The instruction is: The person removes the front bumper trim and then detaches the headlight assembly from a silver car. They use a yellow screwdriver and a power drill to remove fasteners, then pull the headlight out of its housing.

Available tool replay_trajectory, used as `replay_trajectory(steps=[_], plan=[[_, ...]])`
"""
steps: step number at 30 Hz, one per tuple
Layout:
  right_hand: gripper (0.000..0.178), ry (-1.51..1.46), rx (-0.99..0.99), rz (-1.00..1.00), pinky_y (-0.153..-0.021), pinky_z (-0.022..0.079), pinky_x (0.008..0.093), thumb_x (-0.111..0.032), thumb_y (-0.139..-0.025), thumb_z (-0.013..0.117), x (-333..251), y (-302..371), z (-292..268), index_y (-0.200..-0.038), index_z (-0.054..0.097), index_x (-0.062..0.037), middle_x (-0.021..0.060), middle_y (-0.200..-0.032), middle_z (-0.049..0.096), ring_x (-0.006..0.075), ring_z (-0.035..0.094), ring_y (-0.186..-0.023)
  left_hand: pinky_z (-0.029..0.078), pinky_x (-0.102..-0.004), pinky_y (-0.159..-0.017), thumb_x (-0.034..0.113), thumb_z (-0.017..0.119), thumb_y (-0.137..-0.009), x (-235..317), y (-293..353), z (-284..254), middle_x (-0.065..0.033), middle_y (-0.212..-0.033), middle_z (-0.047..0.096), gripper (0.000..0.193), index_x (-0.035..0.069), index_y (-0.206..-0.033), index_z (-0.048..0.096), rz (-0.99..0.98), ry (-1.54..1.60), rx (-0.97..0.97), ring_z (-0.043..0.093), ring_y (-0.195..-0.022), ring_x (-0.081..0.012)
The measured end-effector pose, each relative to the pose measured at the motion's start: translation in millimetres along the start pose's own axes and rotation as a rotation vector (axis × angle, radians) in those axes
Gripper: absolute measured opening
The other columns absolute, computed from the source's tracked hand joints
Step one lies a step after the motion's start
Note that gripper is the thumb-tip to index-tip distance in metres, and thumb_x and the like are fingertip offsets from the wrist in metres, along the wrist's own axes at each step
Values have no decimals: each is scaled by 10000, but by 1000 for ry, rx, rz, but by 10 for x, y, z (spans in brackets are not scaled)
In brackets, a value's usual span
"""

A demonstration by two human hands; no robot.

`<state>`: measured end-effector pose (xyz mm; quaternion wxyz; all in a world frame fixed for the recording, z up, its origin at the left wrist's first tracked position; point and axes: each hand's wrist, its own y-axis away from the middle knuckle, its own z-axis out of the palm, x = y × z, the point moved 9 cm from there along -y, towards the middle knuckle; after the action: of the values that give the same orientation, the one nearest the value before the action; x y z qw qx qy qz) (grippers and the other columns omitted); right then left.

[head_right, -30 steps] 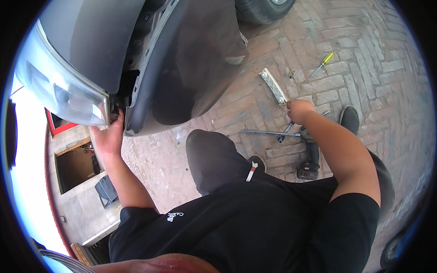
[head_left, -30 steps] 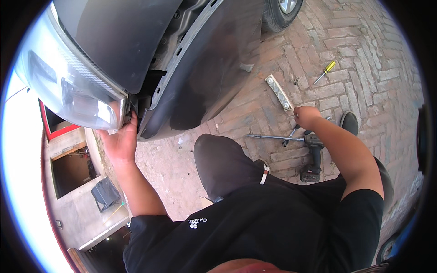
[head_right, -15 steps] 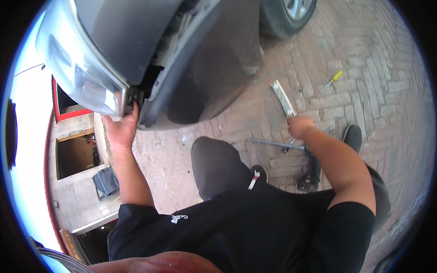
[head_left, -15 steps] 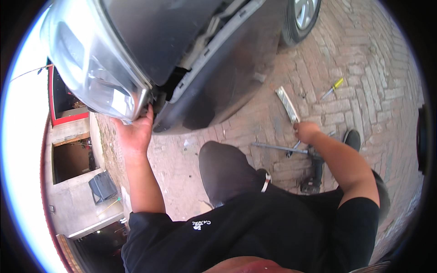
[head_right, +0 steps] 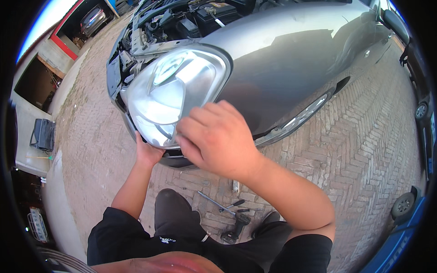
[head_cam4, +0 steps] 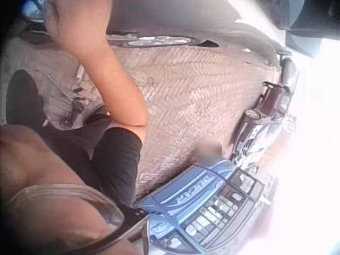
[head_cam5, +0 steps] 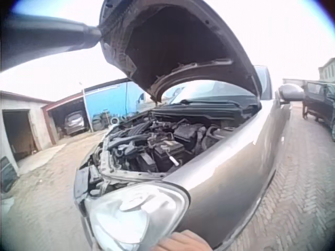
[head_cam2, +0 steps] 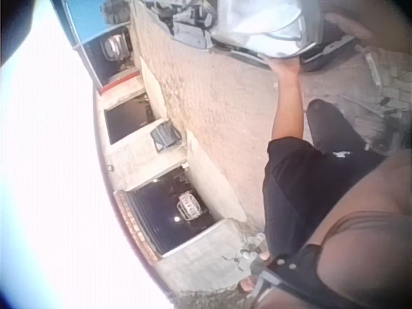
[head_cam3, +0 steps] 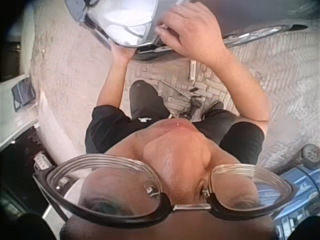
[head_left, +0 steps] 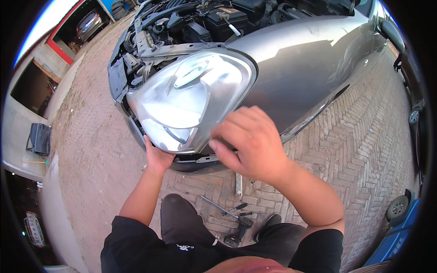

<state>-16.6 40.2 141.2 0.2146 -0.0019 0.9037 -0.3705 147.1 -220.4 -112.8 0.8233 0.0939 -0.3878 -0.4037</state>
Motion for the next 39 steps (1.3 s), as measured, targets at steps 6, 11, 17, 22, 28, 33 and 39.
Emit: replay_trajectory(steps=[6,11,17,22,28,33,39], plan=[[140,340,301,360,-727,509,438,-253,-935,678,1170,-1503,-1047,-964,686,-116,62,-780,671,298,655,-783,266,-548,-1234,745,257,-1018,238,-299,-168,-84,-1673,327,831,174,-1618,321,-139,15,224,331,-1515,-344],[272,455,-20,560,-729,528,469,-374,-988,587,1957,-1655,-850,-992,679,-117,115,-832,717,364,685,-822,265,-498,-1246,678,197,-1061,307,-409,-229,-69,-1674,325,776,153,-1622,307,-49,-36,244,317,-1520,-335],[285,548,-109,629,-734,528,494,-381,-979,549,2149,-1548,-833,-955,680,-130,144,-843,716,408,675,-841,262,-464,-1246,655,178,-1072,267,-283,-175,-60,-1666,330,752,154,-1618,304,-34,-11,292,317,-1516,-318],[265,579,-182,670,-737,528,501,-360,-959,542,2128,-1592,-849,-950,672,-129,156,-845,710,422,669,-843,243,-438,-1252,658,185,-1072,344,-288,-96,-60,-1680,299,760,146,-1625,281,-117,7,281,301,-1524,-304],[264,611,-252,664,-749,528,509,-361,-939,533,2234,-1550,-808,-952,671,-136,151,-857,711,428,664,-853,237,-433,-1254,652,208,-1073,367,-318,-133,-66,-1676,306,759,131,-1619,293,-150,-7,306,300,-1523,-298],[278,598,-302,718,-766,519,519,-380,-944,507,2416,-1447,-855,-984,657,-149,156,-892,710,432,661,-894,247,-425,-1250,685,211,-1059,315,-278,-196,-65,-1671,313,797,125,-1621,292,-161,28,387,313,-1518,-296],[277,618,-306,649,-767,515,480,-370,-968,530,2365,-1509,-888,-1013,635,-117,199,-929,669,471,626,-924,231,-467,-1259,697,104,-1042,373,-398,-124,-46,-1657,341,812,162,-1618,309,-167,-64,240,321,-1514,-309]])
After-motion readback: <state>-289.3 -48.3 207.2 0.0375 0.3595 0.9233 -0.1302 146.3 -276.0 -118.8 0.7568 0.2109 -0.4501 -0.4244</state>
